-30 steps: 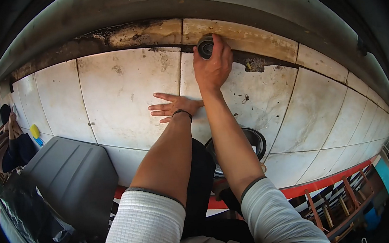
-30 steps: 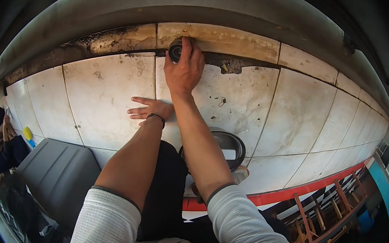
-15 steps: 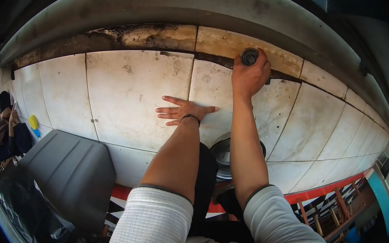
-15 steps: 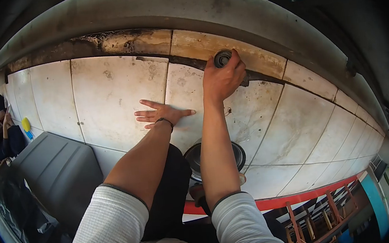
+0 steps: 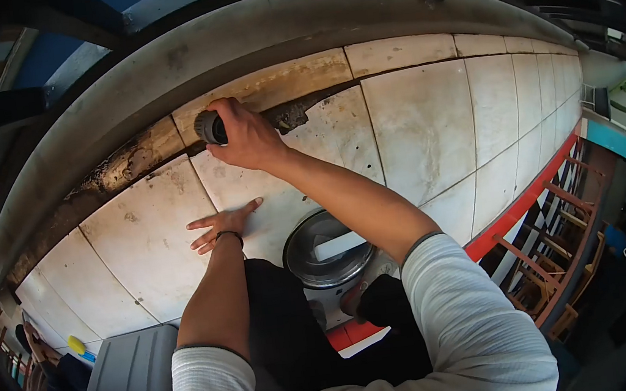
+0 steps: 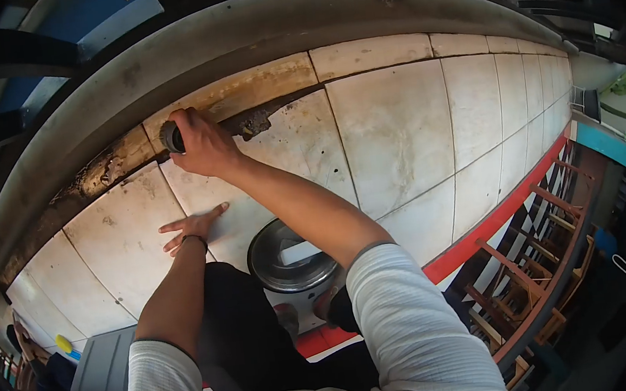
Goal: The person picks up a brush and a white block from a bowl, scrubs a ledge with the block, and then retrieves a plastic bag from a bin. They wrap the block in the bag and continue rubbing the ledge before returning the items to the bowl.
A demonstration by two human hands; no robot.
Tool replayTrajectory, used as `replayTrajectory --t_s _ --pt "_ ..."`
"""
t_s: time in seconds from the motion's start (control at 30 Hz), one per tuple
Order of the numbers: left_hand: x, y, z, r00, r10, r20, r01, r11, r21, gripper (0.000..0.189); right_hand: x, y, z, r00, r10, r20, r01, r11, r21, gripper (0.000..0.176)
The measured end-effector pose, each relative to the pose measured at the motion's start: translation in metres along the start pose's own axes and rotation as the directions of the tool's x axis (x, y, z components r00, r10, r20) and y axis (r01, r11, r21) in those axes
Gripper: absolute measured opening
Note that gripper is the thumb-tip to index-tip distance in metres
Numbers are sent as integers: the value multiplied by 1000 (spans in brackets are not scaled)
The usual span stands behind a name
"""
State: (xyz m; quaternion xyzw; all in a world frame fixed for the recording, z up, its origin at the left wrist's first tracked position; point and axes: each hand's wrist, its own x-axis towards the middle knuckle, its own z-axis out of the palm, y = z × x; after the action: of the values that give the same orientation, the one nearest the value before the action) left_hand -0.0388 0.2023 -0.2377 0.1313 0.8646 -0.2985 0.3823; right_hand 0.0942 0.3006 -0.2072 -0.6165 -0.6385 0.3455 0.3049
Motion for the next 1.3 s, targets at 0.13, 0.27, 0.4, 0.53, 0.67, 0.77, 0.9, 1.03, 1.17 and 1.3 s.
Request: replayTrajectory --t_s 0.13,0.27,0.4,0.53,0.67,0.77,0.9,1.03,1.17,1.3 --pt "-1 -4 0 999 52 -2 -52 999 6 174 -37 100 -153 993 46 -107 -97 832 -546 66" --pt "-3 -5 0 997 72 5 -72 997 -4 172 -60 175 -236 926 138 -351 -345 687 -639 68" --pt "-1 -8 1 994 106 -7 -106 994 -1 171 -52 159 -178 937 69 -342 -274 754 -597 63" --pt "-8 -11 3 986 164 -16 -164 986 14 171 -32 79 -66 993 -7 -121 -30 953 -302 60" --pt "86 -14 31 940 342 -7 -341 937 74 169 -30 -2 -36 975 -173 141 199 960 -198 57" --pt "77 -15 34 931 363 -43 -362 931 43 163 -56 -53 -108 944 -317 91 327 934 -146 59" --pt "36 -14 23 931 346 -119 -347 938 13 161 -93 -15 -178 805 -582 -114 530 792 -303 63" --pt "23 -21 20 940 309 -145 -314 949 -14 163 -140 82 -205 996 -27 -90 -29 825 -565 58" --pt "17 -26 24 942 275 -190 -299 947 -114 165 -223 59 -193 996 -19 -86 -10 946 -324 63" --pt "20 -33 29 929 283 -238 -337 913 -231 167 -283 18 -172 978 6 209 18 993 -114 62"
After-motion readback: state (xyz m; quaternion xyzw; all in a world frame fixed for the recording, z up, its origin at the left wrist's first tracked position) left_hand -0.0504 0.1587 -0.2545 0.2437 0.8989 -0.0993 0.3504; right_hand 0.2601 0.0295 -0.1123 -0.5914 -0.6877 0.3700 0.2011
